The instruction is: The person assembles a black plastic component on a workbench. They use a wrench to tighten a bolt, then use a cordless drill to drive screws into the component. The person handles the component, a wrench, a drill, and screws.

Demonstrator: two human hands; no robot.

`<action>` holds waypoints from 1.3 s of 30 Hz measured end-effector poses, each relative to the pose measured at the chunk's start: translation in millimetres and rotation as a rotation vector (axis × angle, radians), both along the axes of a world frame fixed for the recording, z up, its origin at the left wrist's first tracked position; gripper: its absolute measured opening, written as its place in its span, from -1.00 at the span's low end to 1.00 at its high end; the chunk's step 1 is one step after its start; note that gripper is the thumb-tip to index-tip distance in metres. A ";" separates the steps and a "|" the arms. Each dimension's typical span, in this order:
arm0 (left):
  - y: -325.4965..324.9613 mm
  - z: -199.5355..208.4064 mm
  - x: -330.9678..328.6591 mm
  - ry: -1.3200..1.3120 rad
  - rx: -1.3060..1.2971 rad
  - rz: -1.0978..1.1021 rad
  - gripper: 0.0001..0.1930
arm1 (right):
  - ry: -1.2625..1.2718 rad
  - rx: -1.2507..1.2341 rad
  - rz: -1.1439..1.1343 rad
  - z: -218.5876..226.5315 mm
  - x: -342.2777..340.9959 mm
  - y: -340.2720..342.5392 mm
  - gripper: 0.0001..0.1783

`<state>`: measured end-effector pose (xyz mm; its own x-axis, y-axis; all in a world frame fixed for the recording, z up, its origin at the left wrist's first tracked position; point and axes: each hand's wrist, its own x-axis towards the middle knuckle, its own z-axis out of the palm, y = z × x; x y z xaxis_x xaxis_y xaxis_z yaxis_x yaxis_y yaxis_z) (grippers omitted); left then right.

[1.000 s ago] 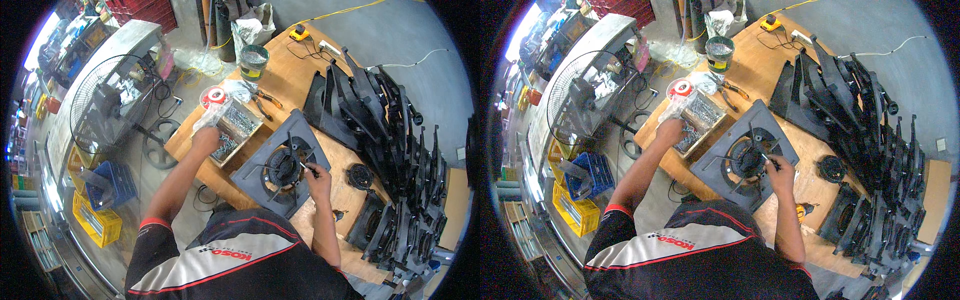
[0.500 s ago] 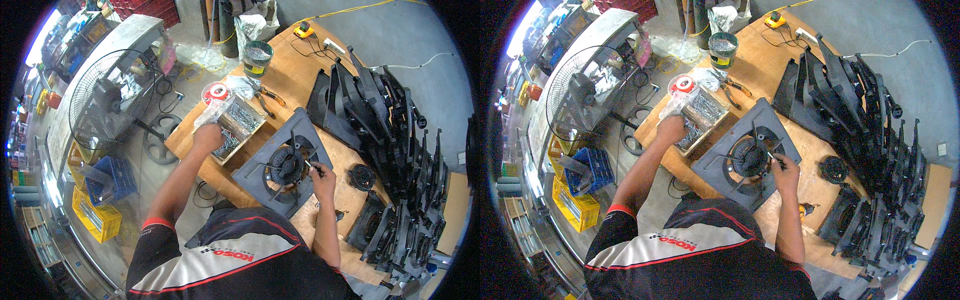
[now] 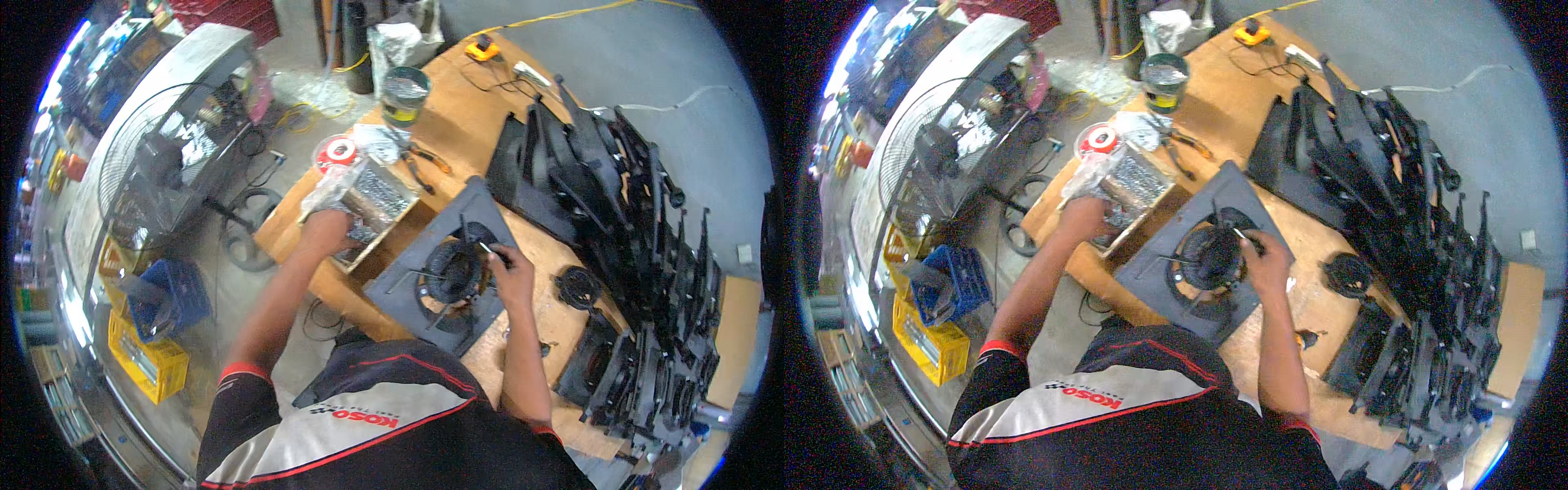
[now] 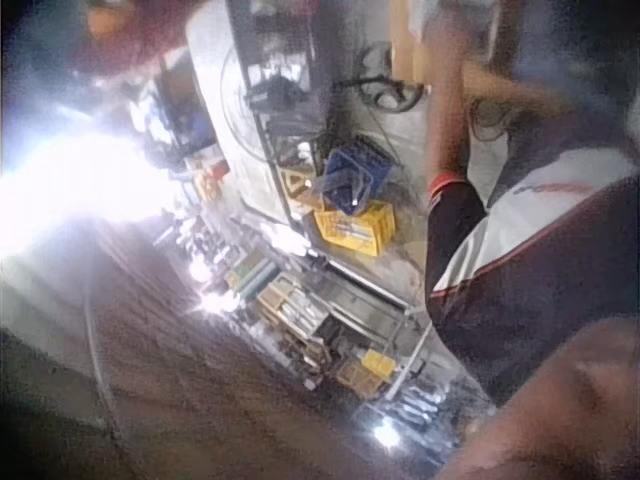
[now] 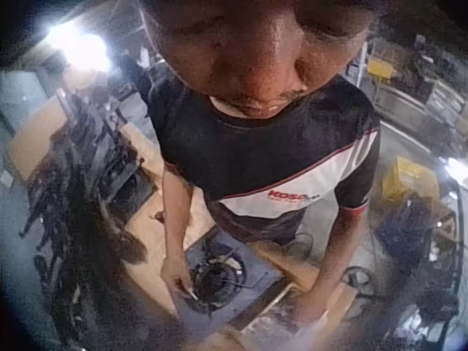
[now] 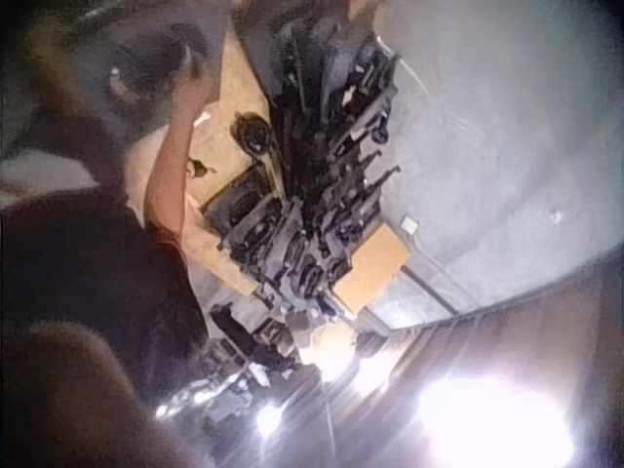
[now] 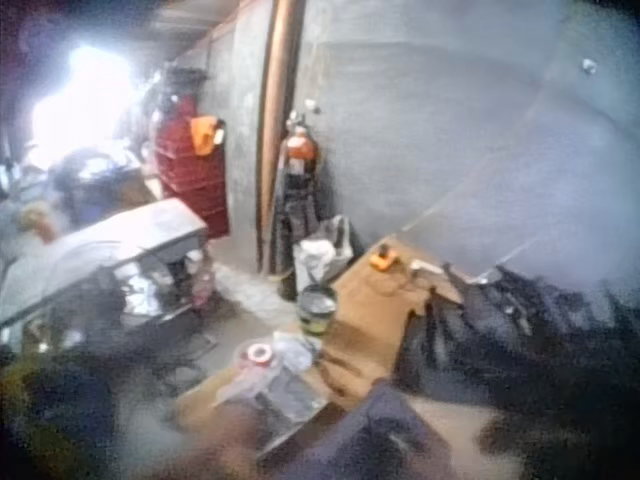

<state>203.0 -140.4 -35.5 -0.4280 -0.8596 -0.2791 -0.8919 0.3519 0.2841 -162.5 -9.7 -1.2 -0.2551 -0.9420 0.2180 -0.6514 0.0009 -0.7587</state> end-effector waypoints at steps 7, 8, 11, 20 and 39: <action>-8.2 -10.0 -0.4 -0.073 0.047 -0.058 -0.66 | 0.003 0.229 -0.002 8.3 8.0 -36.3 -0.72; -8.2 -14.1 1.2 -0.070 0.038 -0.066 -0.66 | 0.044 0.235 0.018 8.3 10.1 -38.9 -0.72; -7.4 -15.8 3.7 -0.027 0.024 -0.011 -0.69 | 0.205 0.365 -0.004 8.1 14.8 -40.1 -0.72; 19.9 -1.2 -1.1 0.621 -0.106 0.097 -0.76 | 0.360 0.362 0.036 -3.2 21.3 -43.8 -0.73; 41.6 53.1 -100.3 0.974 0.651 0.235 -0.74 | 0.075 0.176 0.079 6.4 25.3 -46.6 -0.76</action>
